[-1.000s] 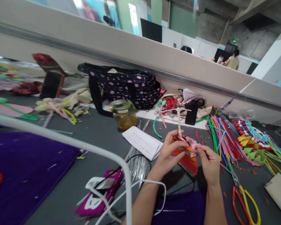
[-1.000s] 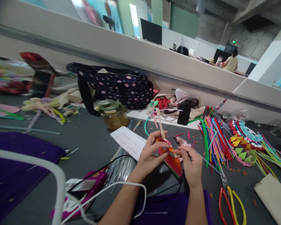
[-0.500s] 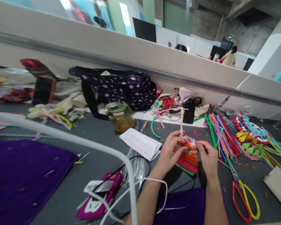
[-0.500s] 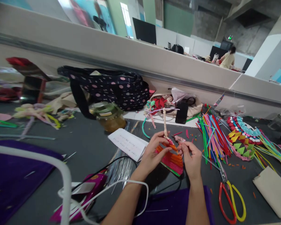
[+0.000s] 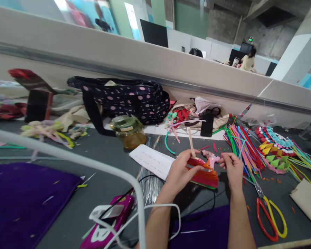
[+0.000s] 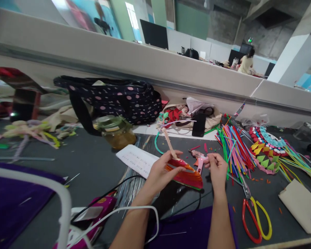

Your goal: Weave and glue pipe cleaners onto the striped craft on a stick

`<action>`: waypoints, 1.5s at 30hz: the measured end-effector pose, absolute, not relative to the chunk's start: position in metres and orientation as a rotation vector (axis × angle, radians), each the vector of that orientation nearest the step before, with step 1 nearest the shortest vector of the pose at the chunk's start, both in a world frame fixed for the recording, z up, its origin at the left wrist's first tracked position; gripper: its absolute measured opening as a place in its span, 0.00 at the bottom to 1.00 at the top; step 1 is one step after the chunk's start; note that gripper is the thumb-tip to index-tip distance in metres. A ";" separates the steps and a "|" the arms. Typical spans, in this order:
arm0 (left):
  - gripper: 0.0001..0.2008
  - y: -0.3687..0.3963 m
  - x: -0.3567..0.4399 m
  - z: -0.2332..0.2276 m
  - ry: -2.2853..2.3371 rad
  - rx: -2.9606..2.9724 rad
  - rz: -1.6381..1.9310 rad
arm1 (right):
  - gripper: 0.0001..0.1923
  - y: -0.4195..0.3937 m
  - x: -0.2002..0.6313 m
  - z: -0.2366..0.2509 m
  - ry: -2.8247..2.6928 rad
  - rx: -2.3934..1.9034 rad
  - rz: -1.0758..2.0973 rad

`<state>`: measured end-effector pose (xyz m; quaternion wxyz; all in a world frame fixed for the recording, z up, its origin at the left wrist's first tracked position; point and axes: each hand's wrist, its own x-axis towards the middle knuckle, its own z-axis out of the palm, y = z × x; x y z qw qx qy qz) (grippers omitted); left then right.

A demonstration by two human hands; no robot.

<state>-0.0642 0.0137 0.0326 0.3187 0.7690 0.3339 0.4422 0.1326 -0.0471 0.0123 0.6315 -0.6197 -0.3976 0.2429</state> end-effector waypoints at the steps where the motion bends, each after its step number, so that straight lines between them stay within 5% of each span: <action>1: 0.15 0.014 -0.065 0.034 0.871 2.054 1.179 | 0.20 -0.044 0.138 0.006 -0.913 -1.490 0.533; 9: 0.06 0.015 -0.066 0.042 0.860 2.221 1.245 | 0.16 -0.029 0.132 -0.017 -1.261 -2.170 0.435; 20: 0.06 0.018 -0.074 0.038 0.831 2.239 1.275 | 0.15 -0.024 0.119 -0.022 -1.297 -2.420 0.416; 26: 0.05 0.020 -0.080 0.038 0.834 2.292 1.201 | 0.14 -0.026 0.128 -0.029 -1.106 -2.213 0.354; 36: 0.02 0.023 -0.083 0.033 0.896 2.193 1.190 | 0.19 -0.027 0.130 -0.010 -0.582 -1.227 0.479; 45: 0.04 0.023 -0.084 0.027 0.920 2.129 1.165 | 0.11 -0.047 0.126 0.012 -0.755 -1.060 0.607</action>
